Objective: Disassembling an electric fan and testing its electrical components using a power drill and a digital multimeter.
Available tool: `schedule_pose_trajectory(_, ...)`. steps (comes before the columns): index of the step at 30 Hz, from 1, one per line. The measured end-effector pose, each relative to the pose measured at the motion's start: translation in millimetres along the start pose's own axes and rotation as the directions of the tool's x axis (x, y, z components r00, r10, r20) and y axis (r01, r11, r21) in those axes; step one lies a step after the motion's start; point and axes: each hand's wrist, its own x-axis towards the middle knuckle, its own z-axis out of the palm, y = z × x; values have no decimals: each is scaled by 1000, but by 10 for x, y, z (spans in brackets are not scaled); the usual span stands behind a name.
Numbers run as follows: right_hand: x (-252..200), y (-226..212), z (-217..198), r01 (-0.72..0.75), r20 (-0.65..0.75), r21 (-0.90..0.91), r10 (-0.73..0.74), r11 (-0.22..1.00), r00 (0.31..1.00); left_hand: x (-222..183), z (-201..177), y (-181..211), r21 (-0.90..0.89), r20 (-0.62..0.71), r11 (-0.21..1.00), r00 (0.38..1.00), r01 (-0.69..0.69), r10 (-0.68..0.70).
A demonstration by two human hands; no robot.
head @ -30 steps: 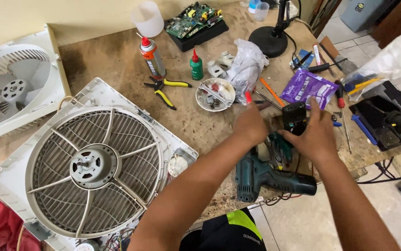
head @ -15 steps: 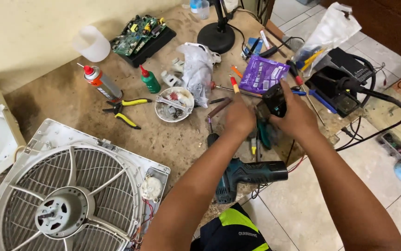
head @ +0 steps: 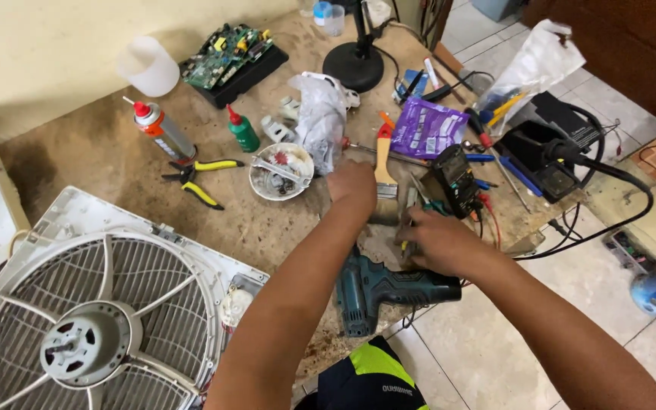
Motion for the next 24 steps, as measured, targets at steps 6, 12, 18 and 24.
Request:
schedule_pose_trajectory(6, 9, 177, -16, 81, -85, -112, -91, 990, 992, 137, -60, 108, -62, -12, 998, 1000, 23, -24)
schedule_pose_trajectory(12, 103, 304, 127, 155, -111, -219, -183, 963, 977, 152, -180, 235, -350, -12, 931, 993, 105, -116)
schedule_pose_trajectory(18, -10, 187, 4, 12, -148, -241, -49, 971, 988, -44, -436, 121, -277, 127, 961, 991, 9, 27)
schedule_pose_trajectory(24, 1, -681, -373, 229, -351, -167, -275, 959, 895, -1234, -1770, -714, -277, -62, 961, 998, -11, -7)
